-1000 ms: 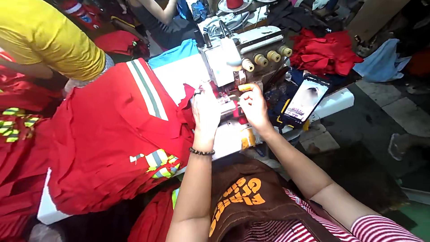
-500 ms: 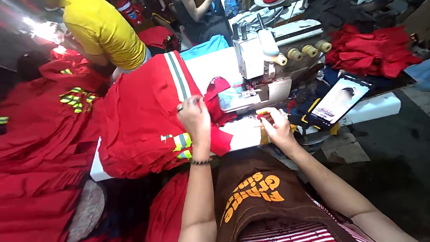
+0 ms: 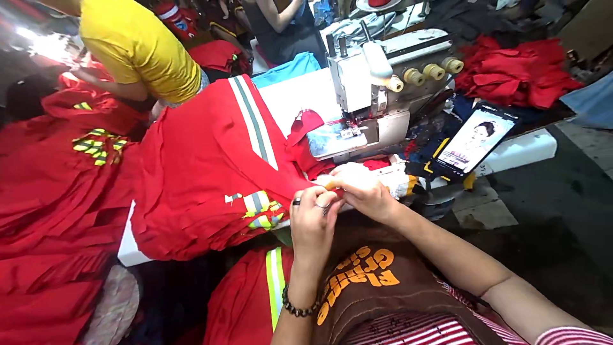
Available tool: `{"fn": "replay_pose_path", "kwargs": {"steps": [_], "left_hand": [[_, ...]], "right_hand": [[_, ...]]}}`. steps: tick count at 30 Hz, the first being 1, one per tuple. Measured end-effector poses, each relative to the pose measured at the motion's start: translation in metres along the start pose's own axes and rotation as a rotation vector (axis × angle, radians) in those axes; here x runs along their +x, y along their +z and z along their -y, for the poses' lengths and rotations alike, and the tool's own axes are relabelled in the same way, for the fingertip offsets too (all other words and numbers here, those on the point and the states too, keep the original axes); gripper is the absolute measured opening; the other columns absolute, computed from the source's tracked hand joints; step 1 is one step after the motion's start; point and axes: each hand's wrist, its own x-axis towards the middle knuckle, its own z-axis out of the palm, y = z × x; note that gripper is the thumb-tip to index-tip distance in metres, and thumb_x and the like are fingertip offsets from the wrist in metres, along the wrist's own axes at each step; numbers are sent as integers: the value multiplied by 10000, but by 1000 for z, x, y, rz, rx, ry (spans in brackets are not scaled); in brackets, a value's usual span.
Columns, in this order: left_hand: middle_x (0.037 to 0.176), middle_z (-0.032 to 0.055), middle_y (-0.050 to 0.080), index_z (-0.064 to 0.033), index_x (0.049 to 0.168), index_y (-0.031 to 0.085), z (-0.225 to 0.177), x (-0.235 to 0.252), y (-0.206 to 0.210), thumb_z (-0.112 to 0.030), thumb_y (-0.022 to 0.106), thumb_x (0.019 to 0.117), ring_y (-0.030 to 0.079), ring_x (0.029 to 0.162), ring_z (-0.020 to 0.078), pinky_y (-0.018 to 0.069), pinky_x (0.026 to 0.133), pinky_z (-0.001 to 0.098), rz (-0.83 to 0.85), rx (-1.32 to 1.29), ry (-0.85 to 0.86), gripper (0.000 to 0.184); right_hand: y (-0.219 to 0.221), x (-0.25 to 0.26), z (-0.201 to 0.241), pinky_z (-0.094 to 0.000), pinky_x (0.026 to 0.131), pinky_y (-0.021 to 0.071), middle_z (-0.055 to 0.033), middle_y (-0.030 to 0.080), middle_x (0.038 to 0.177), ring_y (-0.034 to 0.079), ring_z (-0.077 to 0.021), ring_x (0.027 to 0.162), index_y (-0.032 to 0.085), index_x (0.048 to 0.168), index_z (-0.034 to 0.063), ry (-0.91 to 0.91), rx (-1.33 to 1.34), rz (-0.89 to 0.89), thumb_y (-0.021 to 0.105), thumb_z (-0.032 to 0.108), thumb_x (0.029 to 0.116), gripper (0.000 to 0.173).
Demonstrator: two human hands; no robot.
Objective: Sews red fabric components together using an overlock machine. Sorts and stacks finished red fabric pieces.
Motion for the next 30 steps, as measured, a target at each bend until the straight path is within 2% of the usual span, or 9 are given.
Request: {"fn": "replay_pose_path", "kwargs": {"steps": [3,5,6,8,10,14,22,25,30], "left_hand": [[807,-35,681,-90,857,719,-10,-11,-2,-289,629,1005,640,752,47,546,721,245,26,-292,-179,264],[763,-15,714,-50,890,711,-10,-16,-2,-400,386,1105,683,658,67,595,622,242,258,-735,-353,524],[826,49,748,-20,972,711,-8,-16,0,-559,326,1075,720,692,135,617,634,294,367,-1003,-474,671],[1028,155,755,-34,1151,675,-7,-10,2,-720,464,940,754,853,262,637,734,408,403,-1441,-752,748],[1093,148,735,-73,1203,652,-4,2,2,-540,514,1016,742,960,257,637,824,431,228,-1665,-970,521],[1052,98,745,-13,1219,616,23,33,4,-151,226,1115,735,950,168,624,829,325,25,-1473,-963,427],[1064,94,714,-10,1248,509,53,61,7,-88,337,1106,733,915,159,624,802,310,-466,-1109,-922,235],[974,67,696,-1,1249,500,34,61,13,-73,388,1091,730,836,139,636,751,321,-458,-874,-922,207],[1070,80,737,35,1172,641,9,36,45,79,493,991,722,976,159,611,851,347,-301,-923,-730,238]], "right_hand": [[-15,8,7,-343,926,557,-98,739,950,694,-196,982,770,956,29,18,21,-30,701,31,906,86],[-27,14,16,-306,874,554,-96,705,937,661,-176,952,765,935,15,47,79,-25,738,46,887,63],[-33,17,23,-300,858,551,-99,694,931,649,-174,944,762,924,8,47,118,-13,744,32,875,57],[-47,22,36,-294,853,551,-112,697,926,651,-172,934,755,924,-7,7,218,46,705,-5,883,65],[-61,21,50,-296,869,558,-159,702,943,675,-193,940,727,947,-43,-76,361,129,672,-17,930,63],[-94,14,76,-312,849,574,-160,724,943,709,-204,912,722,948,-33,-231,517,240,609,-27,978,117],[-165,-6,109,-280,713,568,-97,714,872,694,-148,774,723,961,7,-222,754,489,578,118,1021,192],[-160,-2,106,-267,696,559,-116,719,935,692,-147,789,725,1004,1,-230,793,534,558,107,1035,200],[-110,11,83,-274,790,576,-100,724,900,703,-136,854,725,989,5,-99,545,452,613,41,1000,118]]}}
